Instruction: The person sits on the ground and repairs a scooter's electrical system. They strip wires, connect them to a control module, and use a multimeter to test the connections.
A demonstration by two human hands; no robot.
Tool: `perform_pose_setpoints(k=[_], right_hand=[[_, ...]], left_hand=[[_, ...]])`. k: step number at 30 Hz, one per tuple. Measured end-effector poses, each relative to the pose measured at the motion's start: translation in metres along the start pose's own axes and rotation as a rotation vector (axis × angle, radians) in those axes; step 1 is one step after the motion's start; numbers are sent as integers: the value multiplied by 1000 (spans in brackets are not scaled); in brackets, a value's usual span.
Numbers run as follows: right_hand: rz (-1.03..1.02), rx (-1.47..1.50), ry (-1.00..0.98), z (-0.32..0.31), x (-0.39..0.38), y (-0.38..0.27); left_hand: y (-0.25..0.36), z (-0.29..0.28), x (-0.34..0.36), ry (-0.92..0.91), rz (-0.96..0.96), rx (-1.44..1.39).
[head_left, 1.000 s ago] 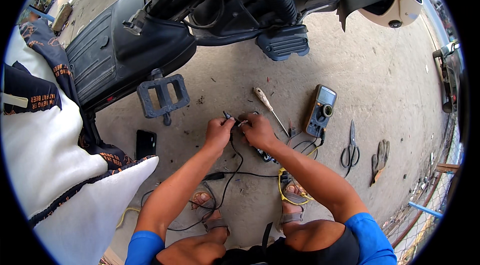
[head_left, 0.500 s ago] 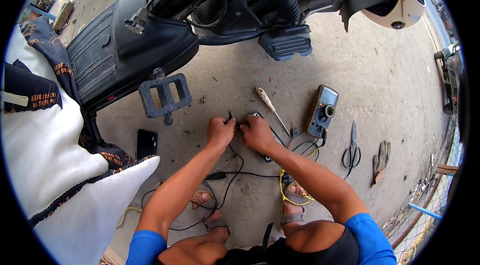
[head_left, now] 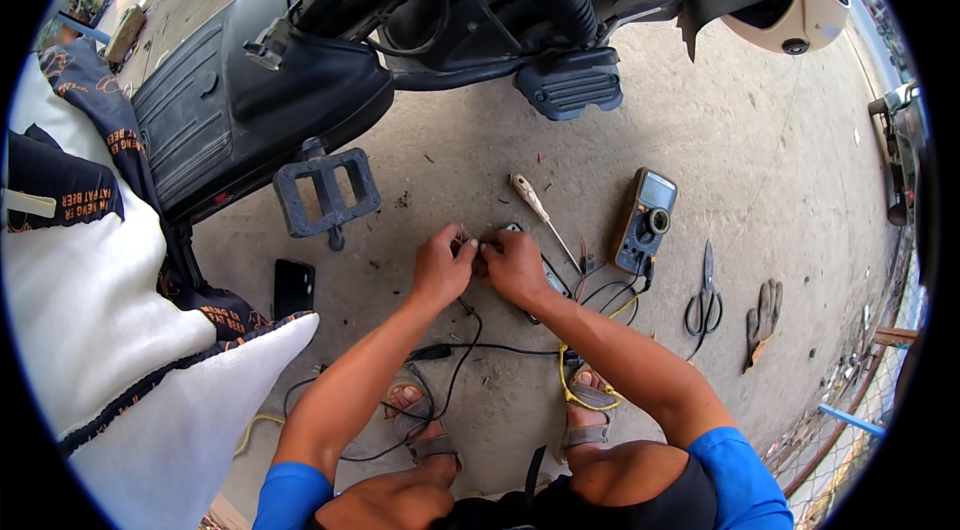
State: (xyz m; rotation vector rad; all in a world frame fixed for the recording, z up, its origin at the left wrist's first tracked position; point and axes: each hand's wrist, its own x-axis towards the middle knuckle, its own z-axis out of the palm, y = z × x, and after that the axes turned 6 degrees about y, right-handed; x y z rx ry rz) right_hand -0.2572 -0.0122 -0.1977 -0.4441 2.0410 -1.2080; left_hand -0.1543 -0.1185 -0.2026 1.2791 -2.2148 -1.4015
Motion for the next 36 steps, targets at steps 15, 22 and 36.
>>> perform_pose_setpoints(k=[15,22,36], right_hand=[[-133,-122,-6,-1,-8,-6],[112,105,-115,-8,-12,-8],[196,257,-92,-11,2,-15]], left_hand=[[-13,-2,7,-186,-19,71],[-12,-8,9,-307,-349,-285],[-13,-13,-2,-214,-17,-251]])
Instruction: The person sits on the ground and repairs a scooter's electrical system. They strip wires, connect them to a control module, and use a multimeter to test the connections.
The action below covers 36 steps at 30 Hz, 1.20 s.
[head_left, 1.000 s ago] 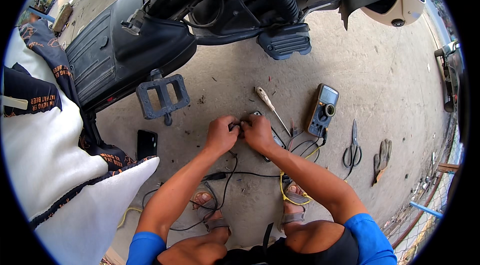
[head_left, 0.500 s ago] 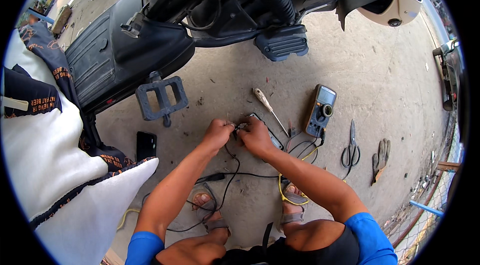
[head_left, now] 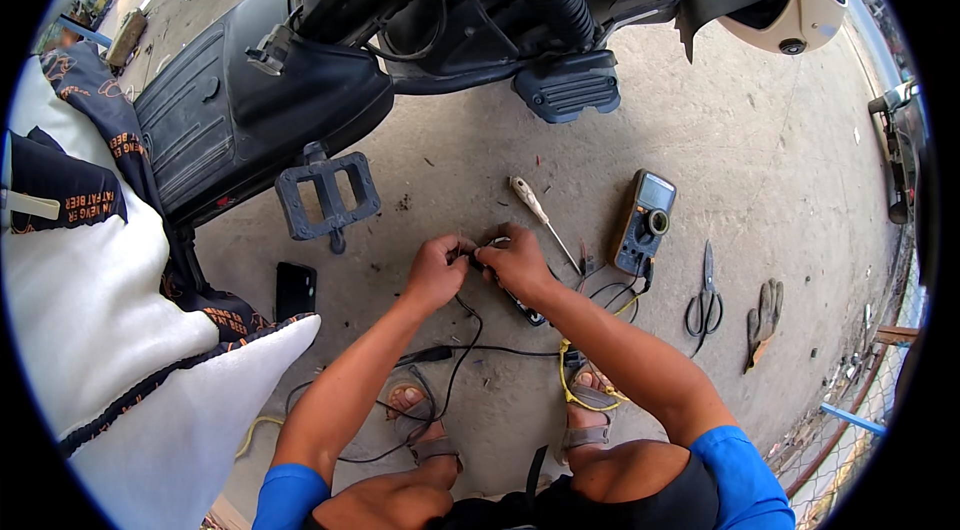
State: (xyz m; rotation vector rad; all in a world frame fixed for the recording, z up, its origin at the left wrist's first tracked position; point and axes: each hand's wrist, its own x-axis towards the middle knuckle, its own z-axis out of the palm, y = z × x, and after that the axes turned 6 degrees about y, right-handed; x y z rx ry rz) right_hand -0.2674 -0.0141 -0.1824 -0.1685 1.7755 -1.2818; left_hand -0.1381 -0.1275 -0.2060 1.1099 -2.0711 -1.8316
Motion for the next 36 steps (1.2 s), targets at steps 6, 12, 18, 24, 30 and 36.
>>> perform_pose_setpoints(k=[6,12,18,24,30,36], right_hand=[[64,92,31,4,2,-1],[81,206,47,0,-4,2],[192,84,16,9,-15,11],[382,300,75,23,-4,16],[449,349,132,30,-3,14],[483,391,153,32,-5,10]], left_hand=[[-7,2,-1,90,173,161],[0,8,-1,168,16,30],[1,8,1,181,-184,-117],[8,10,-2,224,-204,-132],[5,7,-2,180,-148,-176],[7,10,-2,224,-129,-81]])
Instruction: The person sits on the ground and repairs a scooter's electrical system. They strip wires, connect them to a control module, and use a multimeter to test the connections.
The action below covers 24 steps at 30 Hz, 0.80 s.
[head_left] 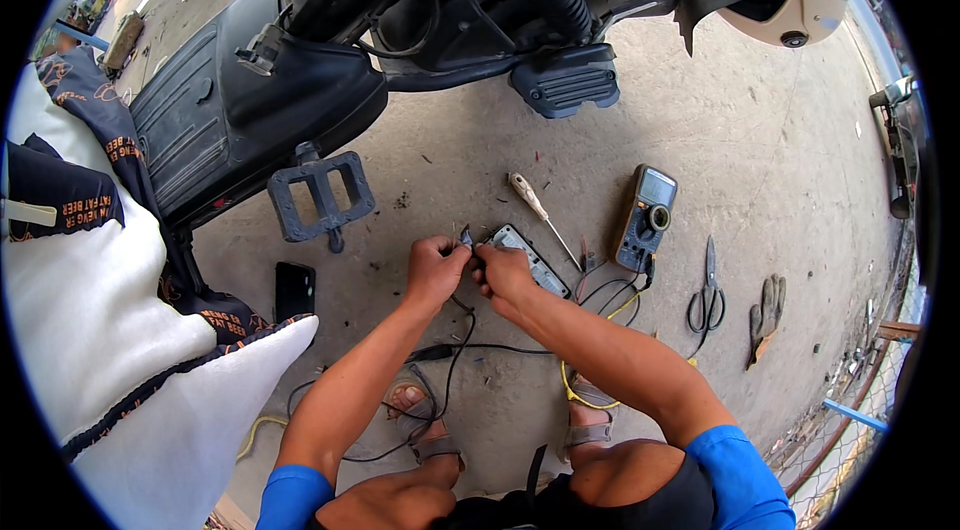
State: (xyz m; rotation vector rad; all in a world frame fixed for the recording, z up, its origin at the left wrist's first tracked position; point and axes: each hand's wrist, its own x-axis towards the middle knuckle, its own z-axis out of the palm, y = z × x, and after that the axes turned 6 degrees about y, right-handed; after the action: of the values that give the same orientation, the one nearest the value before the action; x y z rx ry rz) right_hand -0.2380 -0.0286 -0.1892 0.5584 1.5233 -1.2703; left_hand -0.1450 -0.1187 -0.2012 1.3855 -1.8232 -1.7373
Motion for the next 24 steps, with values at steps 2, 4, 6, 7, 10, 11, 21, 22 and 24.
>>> perform_pose_setpoints(k=[2,4,6,7,10,11,21,22,24], right_hand=[[-13,5,6,0,1,1],[-33,21,4,0,2,3],[-51,16,2,-1,3,4],[-61,13,1,-2,4,4],[-83,15,-4,-3,5,6],[-77,12,-6,-2,5,6],[-113,-52,-28,-1,6,7],[-117,-59,-27,1,6,8],[-120,-66,-12,2,6,7]], left_hand=[[3,0,-1,48,-6,49],[-1,1,1,65,7,60],[0,1,2,79,4,78],[0,2,2,85,-5,91],[-2,5,3,106,-17,112],[-5,5,4,114,-19,118],[-10,0,10,127,-73,164],[-21,6,11,237,-27,151],[-19,8,10,276,27,151]])
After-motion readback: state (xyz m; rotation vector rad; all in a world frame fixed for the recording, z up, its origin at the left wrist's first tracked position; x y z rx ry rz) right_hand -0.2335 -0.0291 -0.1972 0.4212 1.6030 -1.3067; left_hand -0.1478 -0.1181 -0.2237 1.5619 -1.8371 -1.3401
